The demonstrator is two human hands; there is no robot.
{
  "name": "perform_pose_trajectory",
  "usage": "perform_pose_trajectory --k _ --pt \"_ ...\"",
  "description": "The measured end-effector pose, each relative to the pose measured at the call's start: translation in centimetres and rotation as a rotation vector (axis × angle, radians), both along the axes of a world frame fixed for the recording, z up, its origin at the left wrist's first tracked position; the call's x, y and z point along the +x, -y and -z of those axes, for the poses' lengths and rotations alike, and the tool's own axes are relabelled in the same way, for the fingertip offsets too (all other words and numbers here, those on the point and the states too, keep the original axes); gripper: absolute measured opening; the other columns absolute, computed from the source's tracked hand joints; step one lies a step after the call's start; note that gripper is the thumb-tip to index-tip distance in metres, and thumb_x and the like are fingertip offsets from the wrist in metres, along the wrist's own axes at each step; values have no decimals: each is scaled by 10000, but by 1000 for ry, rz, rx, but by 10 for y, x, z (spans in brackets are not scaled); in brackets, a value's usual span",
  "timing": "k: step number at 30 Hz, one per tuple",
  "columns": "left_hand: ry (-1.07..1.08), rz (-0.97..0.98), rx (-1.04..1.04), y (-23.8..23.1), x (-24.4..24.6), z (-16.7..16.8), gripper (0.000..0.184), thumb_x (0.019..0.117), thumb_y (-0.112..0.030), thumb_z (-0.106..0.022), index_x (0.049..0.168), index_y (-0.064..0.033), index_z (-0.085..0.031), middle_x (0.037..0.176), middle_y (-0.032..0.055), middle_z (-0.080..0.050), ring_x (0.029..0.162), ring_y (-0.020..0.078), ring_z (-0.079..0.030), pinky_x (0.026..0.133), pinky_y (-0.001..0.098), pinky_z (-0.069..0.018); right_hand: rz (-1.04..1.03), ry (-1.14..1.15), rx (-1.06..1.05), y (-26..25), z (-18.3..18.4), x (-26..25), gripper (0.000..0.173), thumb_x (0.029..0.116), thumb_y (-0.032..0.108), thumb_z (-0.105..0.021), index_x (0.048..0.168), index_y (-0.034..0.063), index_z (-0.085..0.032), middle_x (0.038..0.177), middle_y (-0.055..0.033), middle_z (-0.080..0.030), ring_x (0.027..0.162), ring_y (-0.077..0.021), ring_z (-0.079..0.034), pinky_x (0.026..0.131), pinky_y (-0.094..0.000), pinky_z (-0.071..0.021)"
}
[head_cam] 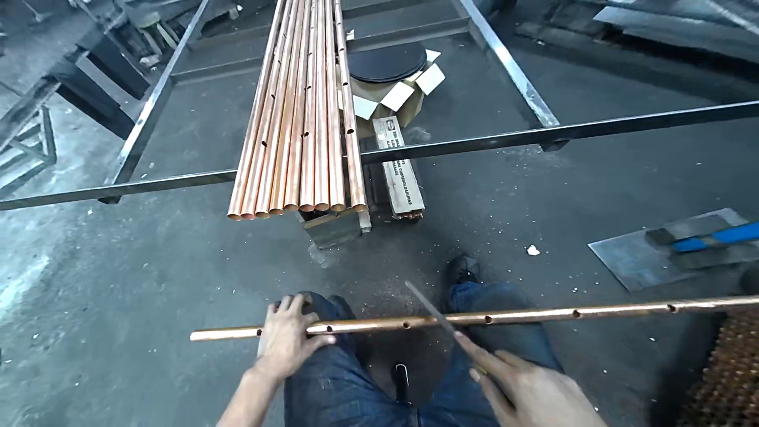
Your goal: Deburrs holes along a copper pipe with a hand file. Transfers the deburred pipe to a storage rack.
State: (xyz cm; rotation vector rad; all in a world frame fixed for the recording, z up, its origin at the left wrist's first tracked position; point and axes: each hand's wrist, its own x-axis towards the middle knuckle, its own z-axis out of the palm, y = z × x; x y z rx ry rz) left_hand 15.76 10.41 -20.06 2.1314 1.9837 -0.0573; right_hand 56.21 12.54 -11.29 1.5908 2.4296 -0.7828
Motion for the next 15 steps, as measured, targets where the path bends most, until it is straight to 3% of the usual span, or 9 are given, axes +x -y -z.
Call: perform_pose_trajectory --k 1,3,4,6,7,8,10,12,15 --pt "-10 9 35 3 -11 0 613 852 -862 -510 1042 -347 -782 1456 59 -604 1317 340 -560 1090 634 -412 -10 9 -24 5 9 -3 504 1056 374 -493 1554 300 -493 1029 -179 -732 783 -384 -718 647 -589 -565" --pt "-24 44 78 4 -14 -1 585 889 -804 -533 1367 -483 -636 1578 86 -495 1366 372 -526 1109 685 -377 -22 5 -18 9 23 -9 511 1054 353 -484 1559 272 -488 1035 -180 -727 776 -377 -717 641 -573 -570" --pt "-18 59 47 1 -4 -3 684 889 -788 -558 1494 -471 -522 1609 109 -453 1405 389 -495 1141 717 -336 -23 0 -8 8 28 -10 517 1046 340 -495 1558 267 -491 1034 -176 -726 774 -372 -718 638 -566 -572" --pt "29 67 -113 -13 30 -8 824 867 -787 -601 1573 -397 -433 1623 93 -436 1487 361 -414 1215 716 -228 -24 2 -12 5 32 -8 523 1042 342 -505 1561 281 -483 1051 -171 -725 788 -366 -720 647 -566 -574" --pt "47 55 -209 -23 52 -9 811 873 -767 -612 1555 -351 -470 1587 69 -484 1476 325 -433 1229 678 -241 -19 4 -18 4 33 -8 526 1041 354 -507 1562 290 -481 1057 -168 -725 798 -364 -720 656 -568 -575" --pt "48 21 -308 -33 73 -11 758 891 -731 -620 1504 -293 -534 1513 51 -554 1424 291 -492 1212 627 -311 -13 12 -25 4 34 -8 527 1041 369 -507 1563 297 -479 1065 -166 -727 812 -364 -723 666 -570 -576" --pt "-8 -90 -521 -50 106 -15 585 911 -639 -621 1263 -175 -674 1263 79 -699 1195 299 -663 1012 584 -520 1 35 -31 5 36 -9 532 1045 392 -494 1570 312 -464 1071 -158 -733 835 -363 -728 684 -568 -577" --pt "-58 -171 -687 -67 120 -21 459 879 -525 -613 1028 -106 -726 1085 132 -742 1057 342 -711 867 608 -562 -4 37 -7 3 33 -7 523 1056 386 -476 1572 301 -464 1038 -160 -731 810 -362 -725 665 -564 -575" --pt "-70 -161 -789 -79 123 -25 433 864 -502 -613 945 -89 -713 1050 150 -735 1026 352 -713 818 630 -560 -73 18 33 5 25 -4 493 1071 371 -463 1554 277 -494 992 -164 -724 768 -363 -720 617 -543 -573"
